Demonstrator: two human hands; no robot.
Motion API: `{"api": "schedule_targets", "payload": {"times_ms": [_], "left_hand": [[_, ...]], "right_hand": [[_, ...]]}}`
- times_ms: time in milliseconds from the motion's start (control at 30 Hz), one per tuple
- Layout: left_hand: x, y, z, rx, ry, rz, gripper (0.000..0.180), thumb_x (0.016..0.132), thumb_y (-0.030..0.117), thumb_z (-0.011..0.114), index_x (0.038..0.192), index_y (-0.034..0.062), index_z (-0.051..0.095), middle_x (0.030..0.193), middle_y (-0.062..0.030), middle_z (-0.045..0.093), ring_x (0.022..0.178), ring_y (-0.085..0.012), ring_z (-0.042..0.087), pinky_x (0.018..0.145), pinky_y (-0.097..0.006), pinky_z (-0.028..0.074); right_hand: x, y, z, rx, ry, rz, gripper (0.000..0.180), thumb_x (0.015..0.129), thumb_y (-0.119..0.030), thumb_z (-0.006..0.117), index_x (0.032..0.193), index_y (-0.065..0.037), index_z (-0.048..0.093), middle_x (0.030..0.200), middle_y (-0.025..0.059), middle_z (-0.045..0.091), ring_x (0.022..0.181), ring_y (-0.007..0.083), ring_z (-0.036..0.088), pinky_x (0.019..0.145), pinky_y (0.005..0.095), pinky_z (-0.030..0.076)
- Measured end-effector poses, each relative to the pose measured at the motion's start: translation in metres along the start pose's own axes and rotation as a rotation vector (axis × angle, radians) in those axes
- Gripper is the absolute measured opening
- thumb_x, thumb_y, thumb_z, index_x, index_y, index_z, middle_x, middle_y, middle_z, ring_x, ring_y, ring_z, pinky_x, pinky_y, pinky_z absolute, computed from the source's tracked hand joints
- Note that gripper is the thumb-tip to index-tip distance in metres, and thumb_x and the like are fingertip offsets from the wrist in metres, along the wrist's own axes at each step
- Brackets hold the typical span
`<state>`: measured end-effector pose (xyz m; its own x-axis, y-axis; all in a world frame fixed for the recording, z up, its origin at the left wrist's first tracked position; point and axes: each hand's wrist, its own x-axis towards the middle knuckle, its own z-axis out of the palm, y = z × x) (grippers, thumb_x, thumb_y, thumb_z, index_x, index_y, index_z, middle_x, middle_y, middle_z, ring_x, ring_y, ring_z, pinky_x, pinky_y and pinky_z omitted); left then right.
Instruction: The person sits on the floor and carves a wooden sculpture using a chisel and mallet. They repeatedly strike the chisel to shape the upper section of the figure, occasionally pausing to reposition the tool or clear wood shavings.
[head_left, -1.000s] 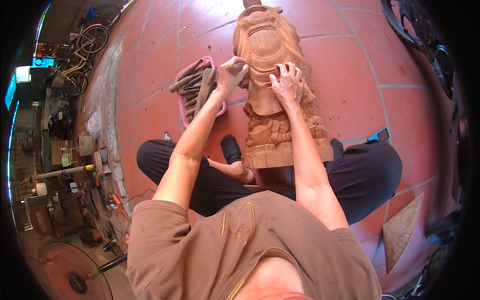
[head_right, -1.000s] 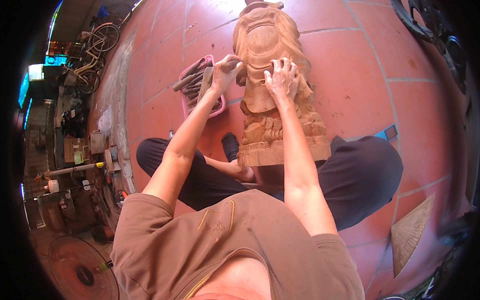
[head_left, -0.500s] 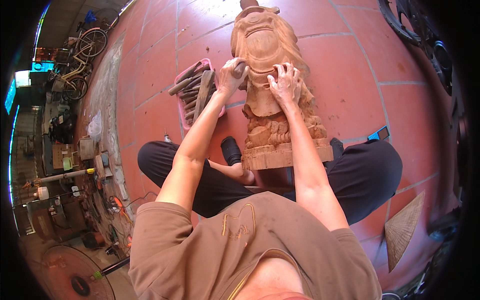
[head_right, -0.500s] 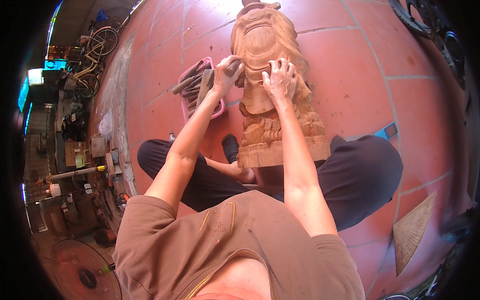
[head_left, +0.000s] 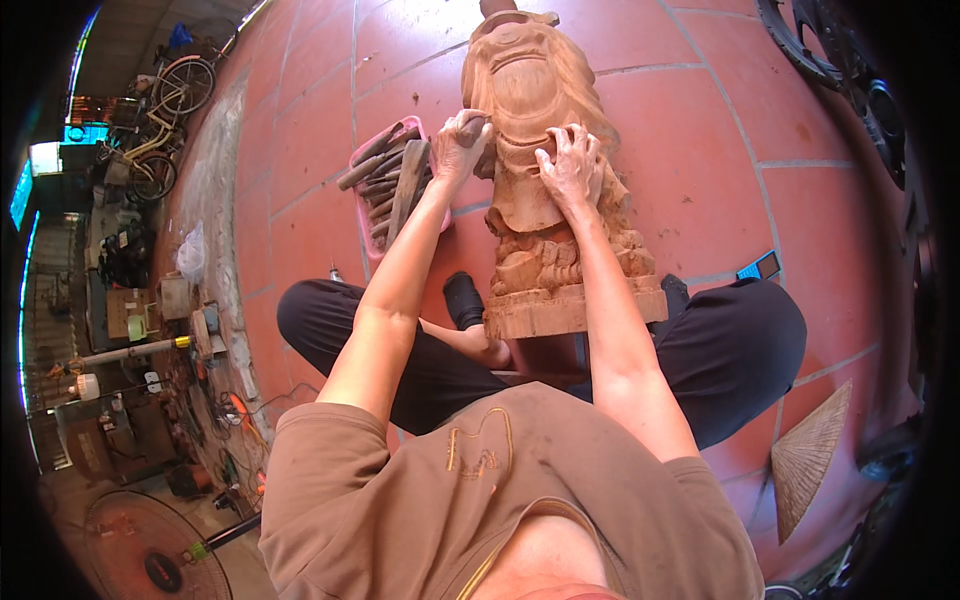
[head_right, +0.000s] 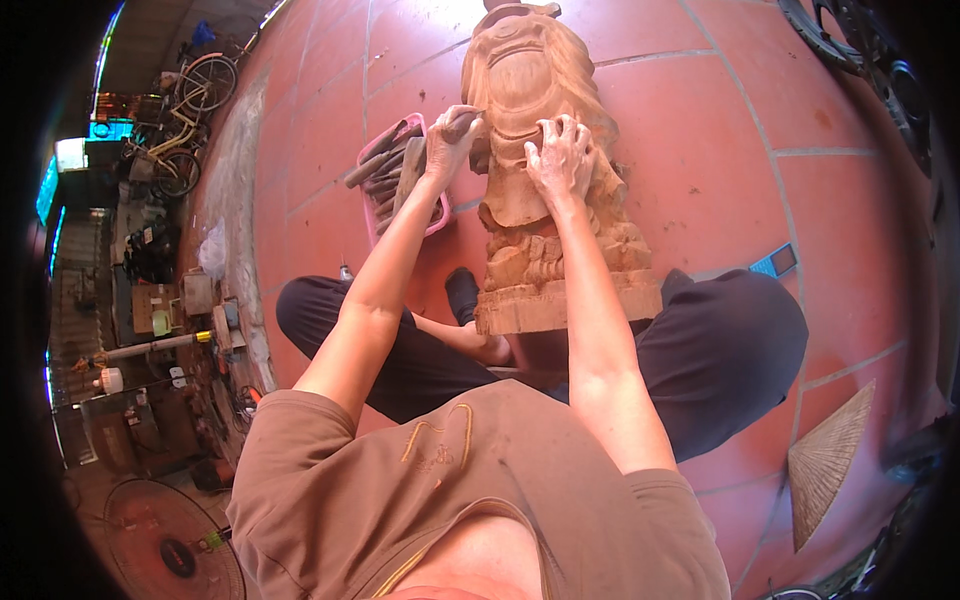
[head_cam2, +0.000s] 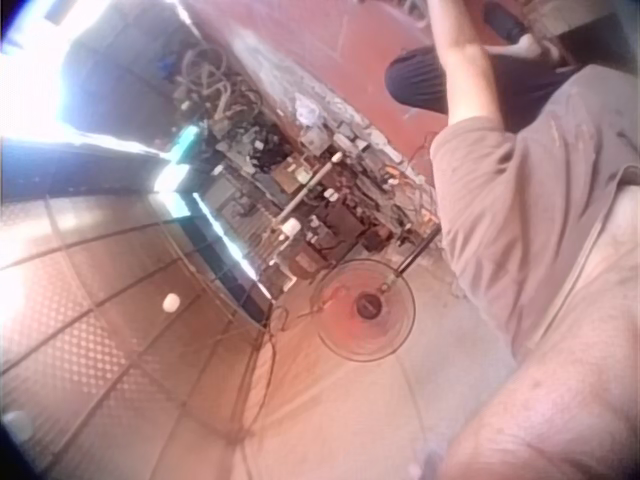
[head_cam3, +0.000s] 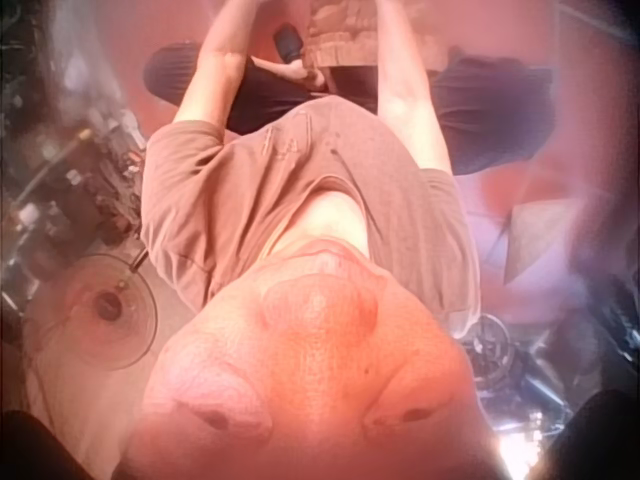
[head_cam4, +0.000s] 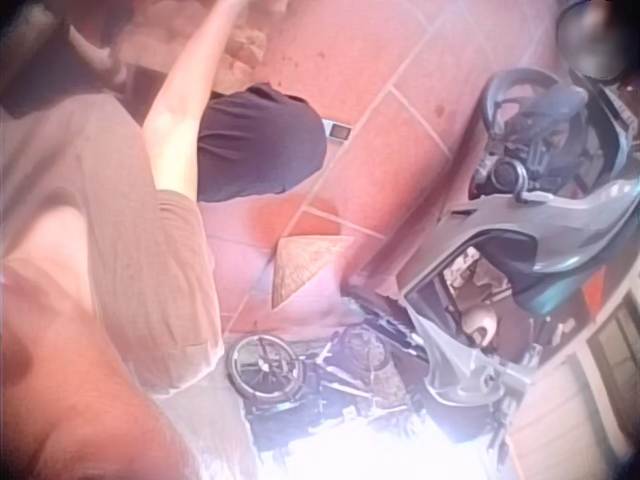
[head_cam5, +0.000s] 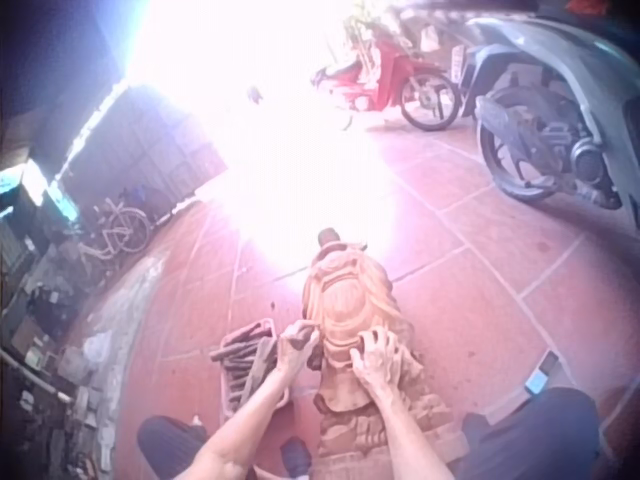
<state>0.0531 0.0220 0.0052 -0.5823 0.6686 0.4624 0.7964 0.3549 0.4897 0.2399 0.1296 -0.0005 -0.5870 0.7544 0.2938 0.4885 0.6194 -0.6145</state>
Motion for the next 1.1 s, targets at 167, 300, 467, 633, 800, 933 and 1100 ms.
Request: {"api": "schedule_targets", "payload": {"times_ms": [167, 300, 467, 633, 800, 933, 1100], "left_hand": [[-0.013, 0.018, -0.006, -0.001, -0.077, 0.077, 0.021, 0.084, 0.018, 0.072, 0.102, 0.0086, 0.065, 0.094, -0.0137, 0.069, 0.089, -0.0331, 0.067, 0.079, -0.041, 0.053], [-0.007, 0.014, -0.009, 0.055, -0.116, 0.023, 0.023, 0.082, 0.025, 0.073, 0.098, 0.0089, 0.066, 0.087, -0.0137, 0.068, 0.088, -0.0331, 0.067, 0.078, -0.043, 0.053], [0.012, 0.012, 0.002, 0.004, -0.031, 0.052, 0.022, 0.084, 0.021, 0.073, 0.099, 0.0073, 0.065, 0.091, -0.0153, 0.068, 0.088, -0.0342, 0.066, 0.079, -0.043, 0.053], [-0.004, 0.025, 0.0, 0.028, -0.04, 0.113, 0.022, 0.083, 0.021, 0.073, 0.1, 0.0092, 0.065, 0.09, -0.0153, 0.068, 0.087, -0.0351, 0.066, 0.077, -0.044, 0.053], [-0.002, 0.015, -0.002, 0.005, -0.123, -0.074, 0.022, 0.083, 0.022, 0.073, 0.099, 0.0077, 0.067, 0.09, -0.0135, 0.07, 0.087, -0.0319, 0.069, 0.077, -0.041, 0.054], [0.02, 0.003, 0.011, -0.06, -0.029, -0.026, 0.027, 0.08, 0.029, 0.075, 0.1, 0.0125, 0.066, 0.089, -0.0164, 0.069, 0.088, -0.0357, 0.067, 0.078, -0.044, 0.053], [0.036, -0.001, 0.017, 0.009, -0.065, 0.029, 0.029, 0.079, 0.028, 0.074, 0.104, 0.0146, 0.067, 0.089, -0.0172, 0.069, 0.088, -0.038, 0.065, 0.079, -0.047, 0.053]], "right_hand": [[0.001, 0.007, -0.002, -0.003, 0.019, 0.009, 0.041, 0.081, -0.03, 0.073, 0.119, -0.018, 0.064, 0.126, 0.0031, 0.052, 0.123, 0.0265, 0.046, 0.098, 0.0492, 0.042], [0.0, 0.002, -0.002, -0.013, 0.002, 0.026, 0.041, 0.081, -0.03, 0.073, 0.119, -0.018, 0.064, 0.125, 0.0035, 0.052, 0.123, 0.0268, 0.046, 0.099, 0.0493, 0.041], [0.001, 0.002, -0.002, 0.005, -0.007, 0.012, 0.041, 0.081, -0.03, 0.073, 0.119, -0.018, 0.064, 0.126, 0.0036, 0.052, 0.124, 0.0268, 0.046, 0.1, 0.0496, 0.041], [0.002, 0.003, -0.004, -0.016, -0.001, 0.015, 0.041, 0.082, -0.03, 0.073, 0.12, -0.018, 0.064, 0.126, 0.0039, 0.052, 0.124, 0.027, 0.046, 0.1, 0.0496, 0.041], [0.001, 0.002, -0.005, -0.024, -0.007, 0.03, 0.042, 0.082, -0.031, 0.073, 0.12, -0.017, 0.063, 0.127, 0.004, 0.053, 0.123, 0.027, 0.046, 0.1, 0.0494, 0.041], [0.0, 0.0, -0.004, -0.004, -0.014, 0.016, 0.042, 0.082, -0.031, 0.073, 0.12, -0.017, 0.063, 0.126, 0.0038, 0.052, 0.123, 0.0269, 0.046, 0.099, 0.0494, 0.041], [0.0, 0.0, -0.003, 0.0, -0.006, 0.009, 0.042, 0.081, -0.031, 0.073, 0.12, -0.017, 0.063, 0.126, 0.0036, 0.052, 0.124, 0.0267, 0.046, 0.099, 0.0495, 0.041]]}}
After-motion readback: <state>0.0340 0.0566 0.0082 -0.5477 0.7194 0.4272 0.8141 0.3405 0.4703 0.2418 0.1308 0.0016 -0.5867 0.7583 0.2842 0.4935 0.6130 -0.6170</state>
